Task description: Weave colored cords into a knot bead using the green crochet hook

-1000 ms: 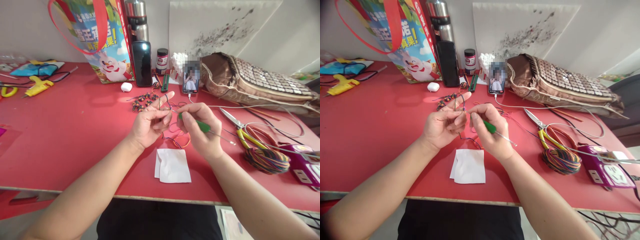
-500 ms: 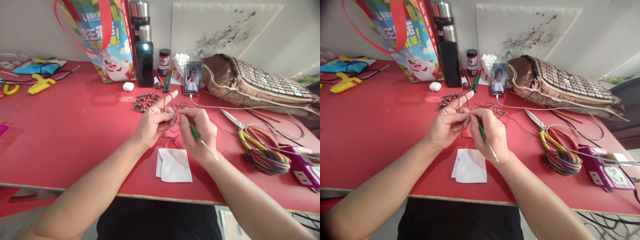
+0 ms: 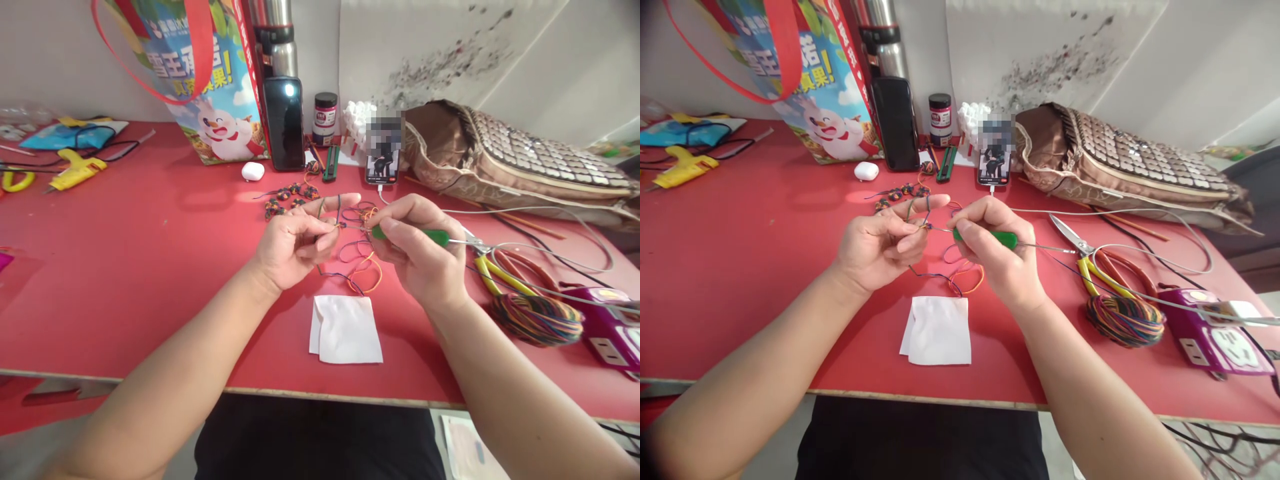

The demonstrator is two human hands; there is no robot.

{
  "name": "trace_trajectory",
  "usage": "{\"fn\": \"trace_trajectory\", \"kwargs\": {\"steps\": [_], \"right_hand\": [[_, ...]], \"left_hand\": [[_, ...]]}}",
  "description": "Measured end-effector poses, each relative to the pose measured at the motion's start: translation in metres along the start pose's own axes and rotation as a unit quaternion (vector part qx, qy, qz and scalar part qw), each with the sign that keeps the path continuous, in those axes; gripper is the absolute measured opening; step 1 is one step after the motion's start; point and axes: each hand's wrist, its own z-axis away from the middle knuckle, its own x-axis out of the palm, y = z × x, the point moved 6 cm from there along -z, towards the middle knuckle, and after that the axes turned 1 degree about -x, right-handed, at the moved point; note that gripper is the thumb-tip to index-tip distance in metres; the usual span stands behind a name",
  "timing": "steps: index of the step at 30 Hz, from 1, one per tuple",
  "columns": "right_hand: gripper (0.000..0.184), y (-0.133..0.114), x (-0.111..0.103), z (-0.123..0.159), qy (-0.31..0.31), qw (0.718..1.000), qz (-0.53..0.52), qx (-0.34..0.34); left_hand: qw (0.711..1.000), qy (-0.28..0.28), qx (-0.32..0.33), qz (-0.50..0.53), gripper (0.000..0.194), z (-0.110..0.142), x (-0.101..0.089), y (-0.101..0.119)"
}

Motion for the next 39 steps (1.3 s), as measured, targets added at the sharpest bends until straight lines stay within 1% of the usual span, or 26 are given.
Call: {"fn": "trace_trajectory", "kwargs": {"steps": [3,6,10,13,17,21,25,27,29,32,34,39], "right_hand": [[0.012,0.005,-0.002,-0.003,-0.007,0.998,-0.029,0.054],[0.013,0.011,0.0,-0.002,-0.021,0.994,-0.056,0.093],[0.012,0.016,0.008,0.0,-0.041,0.987,-0.122,0.094],[0.011,0.018,0.01,0.001,-0.026,0.986,-0.141,0.09],[0.016,0.02,0.008,0.0,0.025,0.99,-0.114,0.074],[0.02,0.023,0.009,0.002,0.016,0.998,-0.055,0.029],[0.013,0.021,0.008,0.003,0.005,0.999,0.03,-0.019],[0.009,0.017,0.007,0.003,0.007,0.999,0.037,-0.026],[0.005,0.016,0.005,0.001,0.018,1.0,0.017,-0.012],[0.006,0.019,0.003,-0.001,0.025,0.998,-0.026,0.043],[0.006,0.021,0.001,-0.002,0.034,0.996,-0.032,0.072],[0.007,0.022,-0.006,-0.003,0.058,0.994,-0.01,0.087]], "left_hand": [[0.999,-0.012,-0.037,0.038,0.043,-0.001,0.0,-0.003],[0.996,-0.018,-0.054,0.064,0.042,-0.002,0.0,-0.009],[0.996,-0.034,-0.061,0.059,0.042,-0.003,0.003,-0.018],[0.998,-0.023,-0.04,0.04,0.047,-0.003,0.003,-0.019],[0.999,0.013,0.014,0.043,0.05,-0.003,0.001,-0.015],[0.997,0.03,0.031,0.063,0.049,-0.003,0.002,-0.015],[0.998,0.021,0.036,0.053,0.049,-0.002,0.006,-0.014],[0.998,0.016,0.041,0.04,0.047,-0.002,0.006,-0.013],[0.998,0.016,0.045,0.031,0.044,-0.003,0.003,-0.013],[0.998,0.031,0.049,0.021,0.039,-0.005,-0.003,-0.013],[0.998,0.043,0.045,0.018,0.037,-0.006,-0.006,-0.014],[0.997,0.063,0.041,0.029,0.033,-0.006,-0.007,-0.012]]}}
